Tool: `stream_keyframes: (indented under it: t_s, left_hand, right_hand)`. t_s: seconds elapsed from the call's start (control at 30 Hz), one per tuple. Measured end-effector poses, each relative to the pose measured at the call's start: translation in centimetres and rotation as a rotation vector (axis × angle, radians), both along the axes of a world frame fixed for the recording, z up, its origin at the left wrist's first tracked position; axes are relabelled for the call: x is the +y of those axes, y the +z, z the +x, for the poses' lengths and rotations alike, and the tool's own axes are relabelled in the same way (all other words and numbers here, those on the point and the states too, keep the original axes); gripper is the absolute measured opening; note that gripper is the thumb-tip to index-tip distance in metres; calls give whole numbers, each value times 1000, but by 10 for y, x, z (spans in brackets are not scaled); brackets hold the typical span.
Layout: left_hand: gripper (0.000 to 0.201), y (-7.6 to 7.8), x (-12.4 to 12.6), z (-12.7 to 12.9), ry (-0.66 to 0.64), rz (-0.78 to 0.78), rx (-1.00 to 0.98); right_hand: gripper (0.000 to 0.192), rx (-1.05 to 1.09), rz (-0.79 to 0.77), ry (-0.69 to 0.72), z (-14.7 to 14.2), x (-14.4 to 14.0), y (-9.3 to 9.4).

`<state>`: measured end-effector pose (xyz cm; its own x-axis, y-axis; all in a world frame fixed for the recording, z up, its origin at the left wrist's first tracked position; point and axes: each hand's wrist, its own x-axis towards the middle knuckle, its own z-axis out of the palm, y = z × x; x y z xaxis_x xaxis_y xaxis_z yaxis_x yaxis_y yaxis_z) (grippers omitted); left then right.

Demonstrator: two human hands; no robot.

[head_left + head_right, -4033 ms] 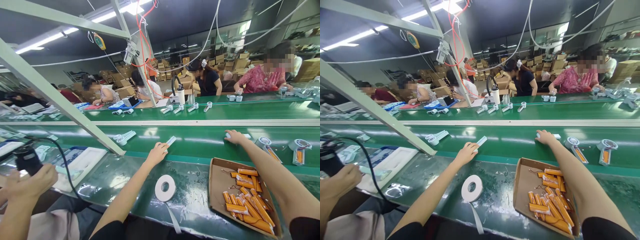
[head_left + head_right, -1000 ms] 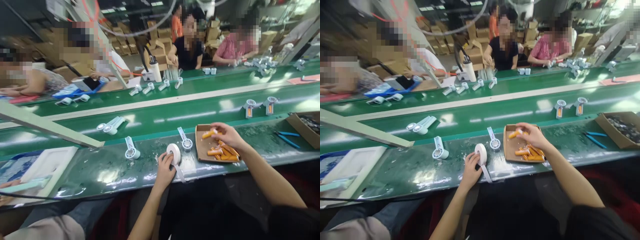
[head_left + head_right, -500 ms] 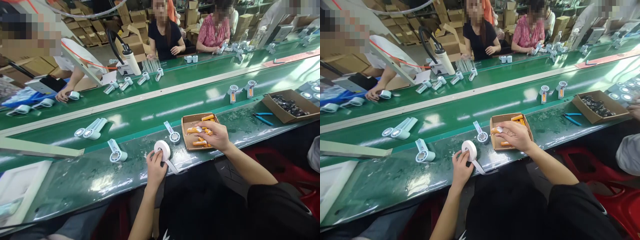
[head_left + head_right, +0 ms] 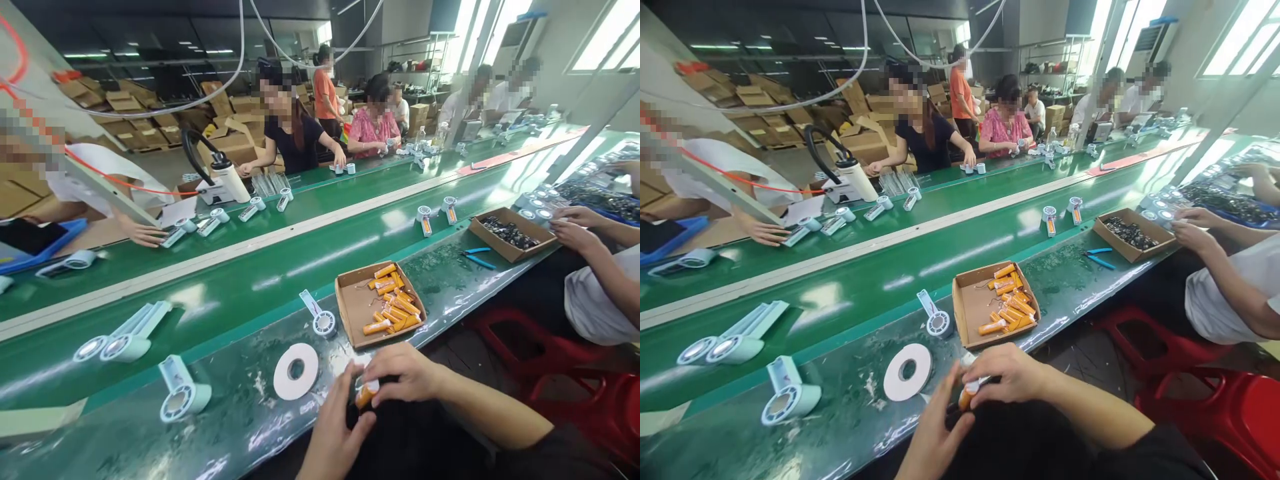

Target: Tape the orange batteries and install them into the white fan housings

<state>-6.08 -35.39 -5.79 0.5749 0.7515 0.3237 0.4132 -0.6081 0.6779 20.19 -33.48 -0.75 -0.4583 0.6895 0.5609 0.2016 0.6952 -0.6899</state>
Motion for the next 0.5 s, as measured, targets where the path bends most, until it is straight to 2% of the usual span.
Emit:
stream_keyframes:
  t_s: [0.07, 0.1, 0.23, 0.4, 0.5]
  left_hand:
    - [47, -3, -2, 14, -69, -98, -59]
    - [42, -5, -3, 18, -77, -126, -79]
    - [44, -7, -7, 26, -62, -85, -102]
    - [37, 5, -9, 30, -123, -48, -86]
    - [36, 10, -7, 30, -130, -74, -68]
  right_hand:
    - [48, -1, -107, -1, -1, -6, -5]
    - [52, -8, -151, -18, 1, -9, -7]
    - [62, -77, -296, -82, 11, -18, -6]
    - [62, -54, -577, 2, 12, -32, -6]
    - [64, -3, -654, -9, 6, -36, -10]
